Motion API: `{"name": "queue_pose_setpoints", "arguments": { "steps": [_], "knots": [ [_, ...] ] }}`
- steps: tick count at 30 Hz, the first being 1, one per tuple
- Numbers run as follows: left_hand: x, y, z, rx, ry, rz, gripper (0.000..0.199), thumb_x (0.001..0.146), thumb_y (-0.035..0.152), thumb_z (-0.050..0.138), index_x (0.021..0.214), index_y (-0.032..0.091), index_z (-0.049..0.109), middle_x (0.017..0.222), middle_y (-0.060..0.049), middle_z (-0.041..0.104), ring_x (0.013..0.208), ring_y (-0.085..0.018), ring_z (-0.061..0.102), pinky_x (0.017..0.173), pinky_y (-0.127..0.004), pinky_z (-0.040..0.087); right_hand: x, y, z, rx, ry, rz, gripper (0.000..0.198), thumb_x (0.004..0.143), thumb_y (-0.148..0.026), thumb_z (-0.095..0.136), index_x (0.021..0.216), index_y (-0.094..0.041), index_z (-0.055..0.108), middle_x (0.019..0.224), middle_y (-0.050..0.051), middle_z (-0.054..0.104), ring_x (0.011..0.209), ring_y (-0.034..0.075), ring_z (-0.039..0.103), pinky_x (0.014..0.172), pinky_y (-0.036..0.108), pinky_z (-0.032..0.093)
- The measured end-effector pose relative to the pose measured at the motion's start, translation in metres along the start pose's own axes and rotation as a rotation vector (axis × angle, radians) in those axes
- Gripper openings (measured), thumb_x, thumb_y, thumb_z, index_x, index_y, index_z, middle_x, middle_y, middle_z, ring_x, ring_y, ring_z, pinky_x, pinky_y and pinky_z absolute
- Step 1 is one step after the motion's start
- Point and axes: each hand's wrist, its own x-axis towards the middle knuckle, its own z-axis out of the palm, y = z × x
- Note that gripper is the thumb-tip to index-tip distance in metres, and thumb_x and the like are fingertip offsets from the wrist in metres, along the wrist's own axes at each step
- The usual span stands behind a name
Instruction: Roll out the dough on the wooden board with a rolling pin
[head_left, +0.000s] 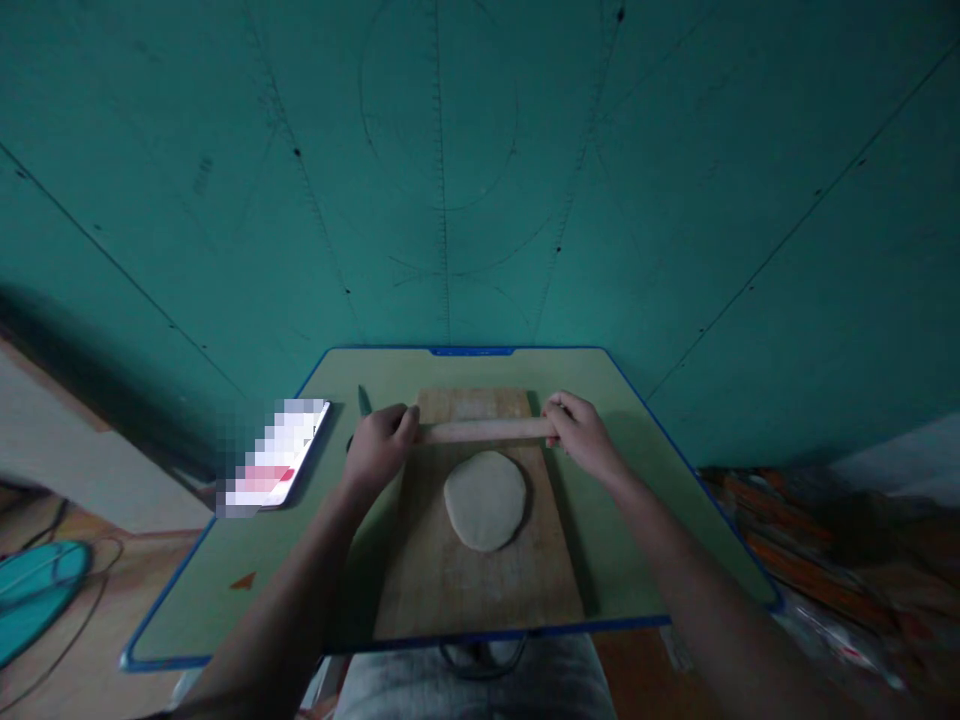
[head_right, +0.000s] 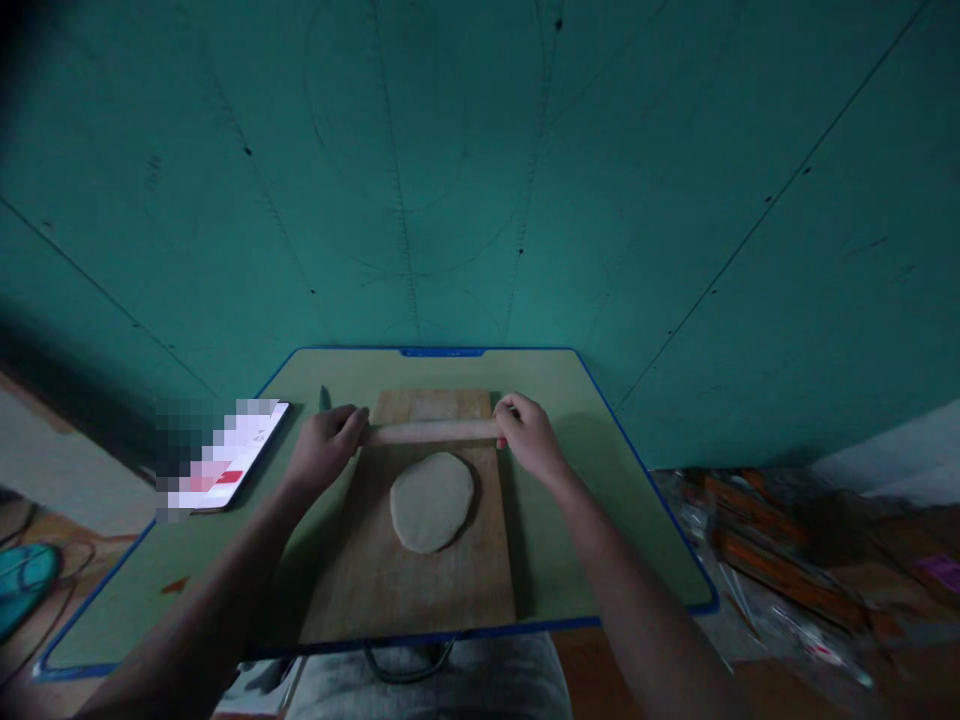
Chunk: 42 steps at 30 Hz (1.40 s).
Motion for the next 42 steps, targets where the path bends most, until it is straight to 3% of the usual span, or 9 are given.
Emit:
{"name": "queue_pose_setpoints", "arguments": {
  "steps": [9,13,17,25,33,42],
  "knots": [
    [-0.007,-0.011,0.002,0.021,-0.047,0.007,0.040,0.088,0.049,0.037,0.061,0.022,0.047,0.056,0.001,0.051,0.056,-0.014,0.048,0.056,-0.027,0.032,-0.009,0.014,0.012,-0.077,0.081,-0.174,0.018,0.080,-0.035,0.041,0.065,-0.025,0.040,0.061,-0.004,0.042,0.063,0.015,0.042,0.059,0.026,0.033],
    [-0.003,-0.013,0.006,0.082,-0.045,0.006,0.040,0.090,0.050,0.037,0.080,0.020,0.062,0.070,-0.003,0.065,0.065,-0.018,0.058,0.061,-0.028,0.038,0.000,0.013,0.015,-0.134,0.111,-0.164,0.014,0.079,-0.033,0.039,0.066,-0.026,0.039,0.062,-0.003,0.043,0.064,0.015,0.042,0.060,0.026,0.031],
    [-0.003,-0.016,0.007,0.110,-0.037,0.017,0.039,0.089,0.046,0.037,0.093,0.019,0.065,0.087,-0.008,0.072,0.077,-0.021,0.064,0.067,-0.029,0.044,0.008,0.013,0.020,-0.252,0.057,-0.163,0.013,0.079,-0.031,0.043,0.067,-0.025,0.038,0.061,-0.004,0.043,0.062,0.014,0.041,0.060,0.026,0.029],
    [-0.004,-0.017,0.005,0.166,-0.078,0.075,0.032,0.086,0.037,0.039,0.094,0.019,0.064,0.097,-0.009,0.070,0.086,-0.023,0.065,0.076,-0.033,0.047,0.005,0.022,0.027,-0.383,0.029,-0.211,0.018,0.085,-0.029,0.042,0.069,-0.025,0.036,0.062,-0.003,0.045,0.059,0.014,0.043,0.059,0.027,0.029],
    [-0.011,-0.008,0.005,0.376,-0.148,0.037,0.028,0.090,0.032,0.039,0.097,0.019,0.063,0.098,-0.010,0.066,0.085,-0.023,0.064,0.073,-0.033,0.047,0.001,0.023,0.026,-0.521,0.025,-0.260,0.019,0.090,-0.027,0.040,0.072,-0.024,0.047,0.068,0.001,0.056,0.063,0.016,0.048,0.060,0.029,0.030],
    [-0.014,-0.001,0.004,0.417,-0.234,0.016,0.028,0.094,0.030,0.035,0.088,0.020,0.060,0.093,-0.010,0.068,0.083,-0.024,0.065,0.069,-0.032,0.043,-0.002,0.025,0.025,-0.507,0.026,-0.239,0.020,0.089,-0.029,0.039,0.069,-0.025,0.042,0.064,0.000,0.053,0.059,0.016,0.045,0.058,0.029,0.028]
  ]
}}
